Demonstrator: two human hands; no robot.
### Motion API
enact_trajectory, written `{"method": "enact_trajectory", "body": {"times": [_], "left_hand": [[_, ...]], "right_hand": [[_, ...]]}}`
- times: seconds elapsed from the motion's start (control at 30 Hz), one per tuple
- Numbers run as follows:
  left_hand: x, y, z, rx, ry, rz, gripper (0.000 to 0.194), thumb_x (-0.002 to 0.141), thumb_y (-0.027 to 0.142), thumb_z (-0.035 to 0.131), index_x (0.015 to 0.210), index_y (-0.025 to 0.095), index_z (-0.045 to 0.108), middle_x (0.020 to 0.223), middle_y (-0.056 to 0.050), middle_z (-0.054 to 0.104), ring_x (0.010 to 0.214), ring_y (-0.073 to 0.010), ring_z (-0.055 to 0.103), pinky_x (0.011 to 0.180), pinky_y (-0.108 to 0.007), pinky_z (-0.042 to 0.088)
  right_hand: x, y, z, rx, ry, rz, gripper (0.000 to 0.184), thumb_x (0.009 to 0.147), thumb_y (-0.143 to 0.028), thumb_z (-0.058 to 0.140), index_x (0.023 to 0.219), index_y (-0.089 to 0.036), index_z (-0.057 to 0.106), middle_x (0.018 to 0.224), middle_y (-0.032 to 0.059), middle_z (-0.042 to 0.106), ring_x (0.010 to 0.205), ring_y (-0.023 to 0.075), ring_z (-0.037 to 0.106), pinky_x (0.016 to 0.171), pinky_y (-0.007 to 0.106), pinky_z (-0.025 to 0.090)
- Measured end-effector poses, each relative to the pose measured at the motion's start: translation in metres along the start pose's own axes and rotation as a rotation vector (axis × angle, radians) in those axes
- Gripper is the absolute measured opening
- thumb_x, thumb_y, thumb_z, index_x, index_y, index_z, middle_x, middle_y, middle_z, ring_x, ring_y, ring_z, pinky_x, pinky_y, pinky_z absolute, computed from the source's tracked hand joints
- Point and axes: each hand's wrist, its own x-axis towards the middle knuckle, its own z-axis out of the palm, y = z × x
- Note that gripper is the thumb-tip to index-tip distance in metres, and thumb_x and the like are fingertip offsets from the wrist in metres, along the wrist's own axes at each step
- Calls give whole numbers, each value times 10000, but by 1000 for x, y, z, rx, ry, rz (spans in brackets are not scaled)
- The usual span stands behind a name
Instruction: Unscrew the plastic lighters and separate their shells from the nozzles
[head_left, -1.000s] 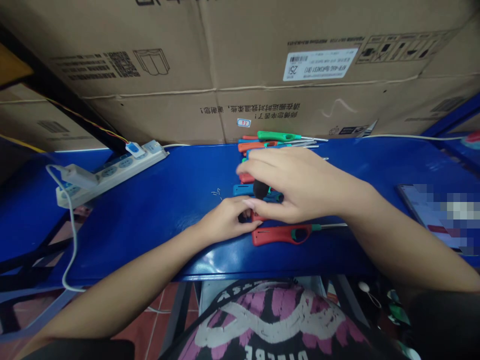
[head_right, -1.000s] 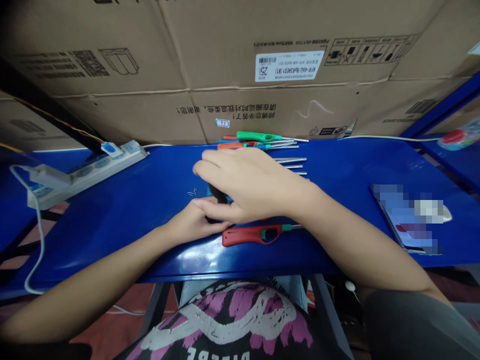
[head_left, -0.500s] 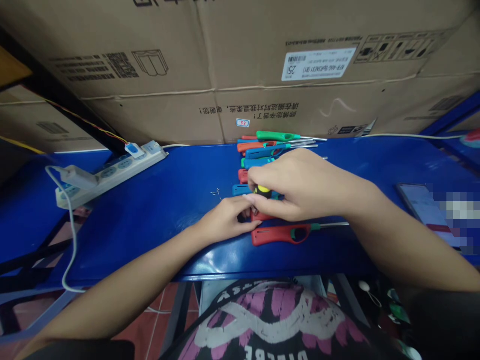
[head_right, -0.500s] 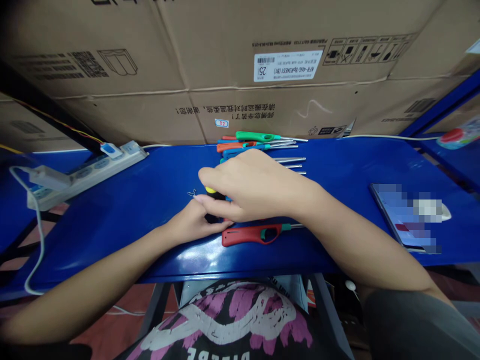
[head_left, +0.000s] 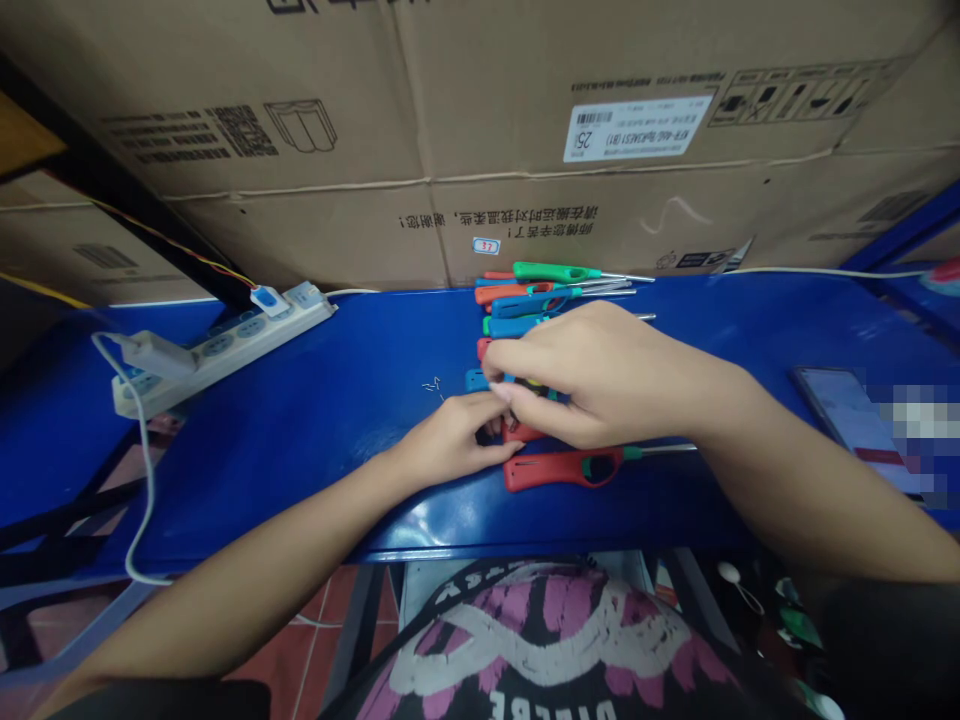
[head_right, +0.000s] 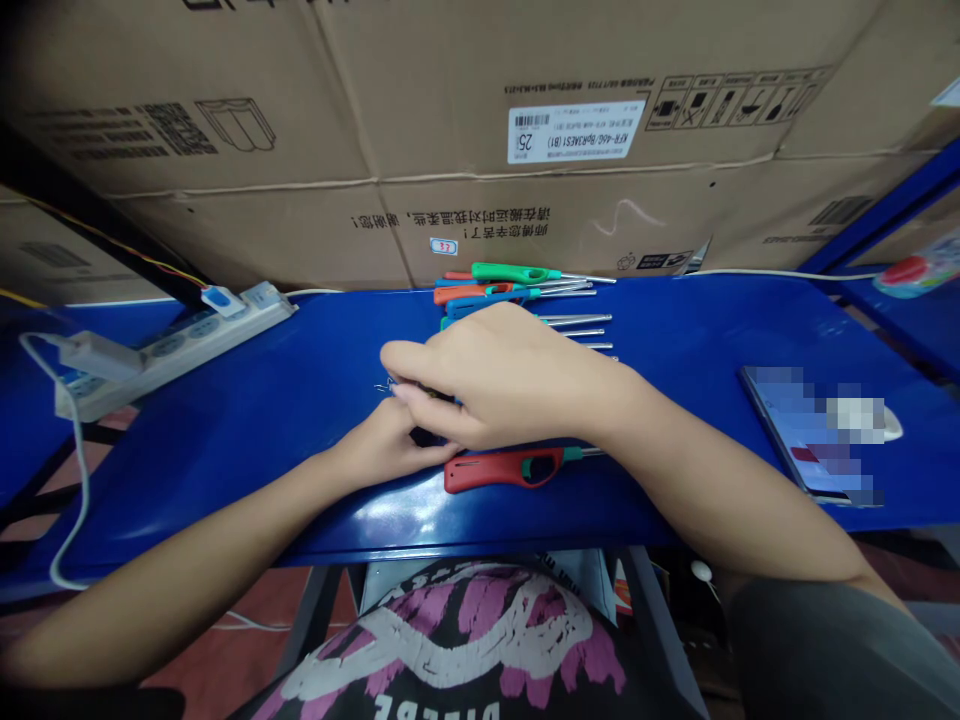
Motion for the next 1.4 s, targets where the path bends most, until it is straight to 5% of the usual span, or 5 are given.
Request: {"method": "enact_trajectory", "body": {"times": [0.13, 0.27, 0.77, 0.9, 1.4], "left_hand": [[0, 1, 0, -4, 2, -23, 141, 881, 288, 695, 914, 162, 644, 864, -39, 691, 786, -184, 670, 702, -285, 534], [1, 2, 0, -8, -6, -21, 191, 884, 265, 685, 1031, 148, 649, 955, -70, 705, 853, -207, 680, 749, -311, 546], [0, 3, -1, -9, -13, -46, 160, 883, 272, 689, 989, 154, 666, 908, -53, 713, 807, -185, 680, 729, -294, 544], [0, 2, 0, -9, 3, -26, 116, 873, 262, 693, 897, 157, 650, 820, -32, 687, 739, -170, 660, 684, -278, 527], [0, 4, -1, -71, 4, -32, 137, 866, 244, 715, 942, 166, 632, 819, -14, 656, 714, -134, 618, 679, -247, 511]], "right_hand": [[0, -1, 1, 32, 49, -18, 293, 928, -285, 475, 1176, -164, 575, 1065, 91, 661, 824, 192, 555, 632, 292, 284], [1, -1, 3, -35, 16, 15, 279, 985, -353, 426, 1021, -172, 636, 771, 36, 647, 656, 166, 506, 592, 293, 236], [-1, 3, 5, -34, 78, 26, 298, 944, -364, 487, 1131, -180, 629, 825, 39, 685, 672, 166, 542, 582, 279, 250], [0, 3, 6, 21, 70, -5, 422, 914, -341, 531, 1303, -176, 534, 1121, 93, 672, 814, 187, 586, 596, 273, 289], [-17, 7, -17, 177, 220, 108, 112, 892, -192, 463, 984, -205, 525, 950, 29, 588, 801, 168, 510, 718, 314, 408]]}}
